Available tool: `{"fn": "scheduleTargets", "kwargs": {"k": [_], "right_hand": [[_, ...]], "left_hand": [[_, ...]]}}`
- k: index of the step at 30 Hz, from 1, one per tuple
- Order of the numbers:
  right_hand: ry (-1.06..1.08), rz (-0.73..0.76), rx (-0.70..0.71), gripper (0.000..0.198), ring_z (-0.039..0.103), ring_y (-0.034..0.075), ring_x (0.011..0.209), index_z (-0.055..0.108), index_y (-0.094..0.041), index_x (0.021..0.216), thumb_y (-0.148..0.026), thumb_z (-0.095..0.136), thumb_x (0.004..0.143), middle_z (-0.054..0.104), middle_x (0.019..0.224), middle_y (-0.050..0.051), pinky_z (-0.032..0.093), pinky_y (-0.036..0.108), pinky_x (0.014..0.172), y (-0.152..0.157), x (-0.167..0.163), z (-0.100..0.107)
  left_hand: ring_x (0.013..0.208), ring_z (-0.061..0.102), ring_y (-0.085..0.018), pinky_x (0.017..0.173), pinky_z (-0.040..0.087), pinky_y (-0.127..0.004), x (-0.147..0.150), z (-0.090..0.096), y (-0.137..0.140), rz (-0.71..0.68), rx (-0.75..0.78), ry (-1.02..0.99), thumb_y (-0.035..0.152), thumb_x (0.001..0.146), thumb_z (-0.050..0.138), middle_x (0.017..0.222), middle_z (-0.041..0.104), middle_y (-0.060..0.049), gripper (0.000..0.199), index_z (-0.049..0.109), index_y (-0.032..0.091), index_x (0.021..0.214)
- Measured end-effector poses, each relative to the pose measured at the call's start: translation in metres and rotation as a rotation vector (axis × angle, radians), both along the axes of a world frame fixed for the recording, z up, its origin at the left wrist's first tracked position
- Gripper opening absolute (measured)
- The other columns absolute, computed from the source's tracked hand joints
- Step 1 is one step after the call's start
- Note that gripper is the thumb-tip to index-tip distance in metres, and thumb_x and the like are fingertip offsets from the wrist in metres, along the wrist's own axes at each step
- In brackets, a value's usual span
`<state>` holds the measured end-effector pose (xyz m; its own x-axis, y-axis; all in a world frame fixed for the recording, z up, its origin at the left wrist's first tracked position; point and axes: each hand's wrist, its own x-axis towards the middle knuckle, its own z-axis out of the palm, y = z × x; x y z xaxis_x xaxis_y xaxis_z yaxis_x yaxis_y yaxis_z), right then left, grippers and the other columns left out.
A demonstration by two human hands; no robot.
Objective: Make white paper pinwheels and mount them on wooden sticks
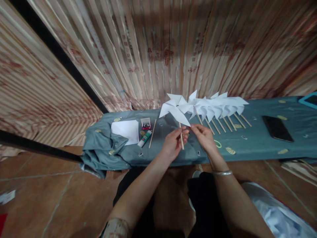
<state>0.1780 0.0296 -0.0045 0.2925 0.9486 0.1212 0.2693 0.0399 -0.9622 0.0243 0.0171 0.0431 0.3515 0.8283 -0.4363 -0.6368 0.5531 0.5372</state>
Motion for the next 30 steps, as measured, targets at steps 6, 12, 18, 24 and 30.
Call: {"fn": "scheduleTargets", "kwargs": {"k": [6,12,18,24,30], "right_hand": [[0.063,0.249,-0.164,0.058,0.066,0.019,0.068,0.069,-0.020,0.070,-0.077,0.066,0.062,0.073,0.072,0.006,0.053,0.034,0.072,-0.002,-0.010,0.002],[0.142,0.497,-0.336,0.055,0.064,0.015,0.067,0.075,-0.018,0.076,-0.072,0.070,0.066,0.074,0.076,0.006,0.049,0.030,0.070,-0.013,-0.020,0.017],[0.186,0.671,-0.374,0.042,0.057,0.013,0.061,0.072,-0.021,0.066,-0.063,0.077,0.065,0.070,0.067,0.000,0.046,0.028,0.066,-0.018,-0.038,0.025],[0.236,0.695,-0.426,0.033,0.055,0.011,0.058,0.070,-0.021,0.063,-0.051,0.084,0.061,0.068,0.063,-0.002,0.043,0.025,0.061,-0.019,-0.046,0.024],[0.246,0.707,-0.417,0.036,0.054,0.011,0.058,0.069,-0.019,0.062,-0.050,0.086,0.060,0.068,0.062,-0.001,0.043,0.025,0.060,-0.018,-0.044,0.021]], "left_hand": [[0.060,0.056,-0.007,0.063,0.045,-0.019,-0.012,-0.021,0.011,0.082,0.022,0.052,0.016,0.080,0.072,0.070,0.067,-0.002,0.005,0.073,0.011,0.080],[0.059,0.051,-0.007,0.061,0.038,-0.021,-0.023,-0.033,0.016,0.105,0.092,0.093,0.022,0.072,0.079,0.067,0.063,0.000,0.014,0.075,0.011,0.080],[0.057,0.048,-0.008,0.057,0.034,-0.023,-0.031,-0.032,0.011,0.090,0.115,0.133,0.026,0.068,0.080,0.064,0.060,0.001,0.019,0.077,0.012,0.081],[0.055,0.046,-0.008,0.054,0.030,-0.024,-0.030,-0.035,0.008,0.083,0.143,0.129,0.030,0.062,0.084,0.063,0.060,0.001,0.028,0.078,0.012,0.081],[0.058,0.048,-0.009,0.055,0.032,-0.024,-0.028,-0.038,0.008,0.092,0.177,0.142,0.034,0.057,0.085,0.066,0.064,0.000,0.032,0.078,0.013,0.081]]}}
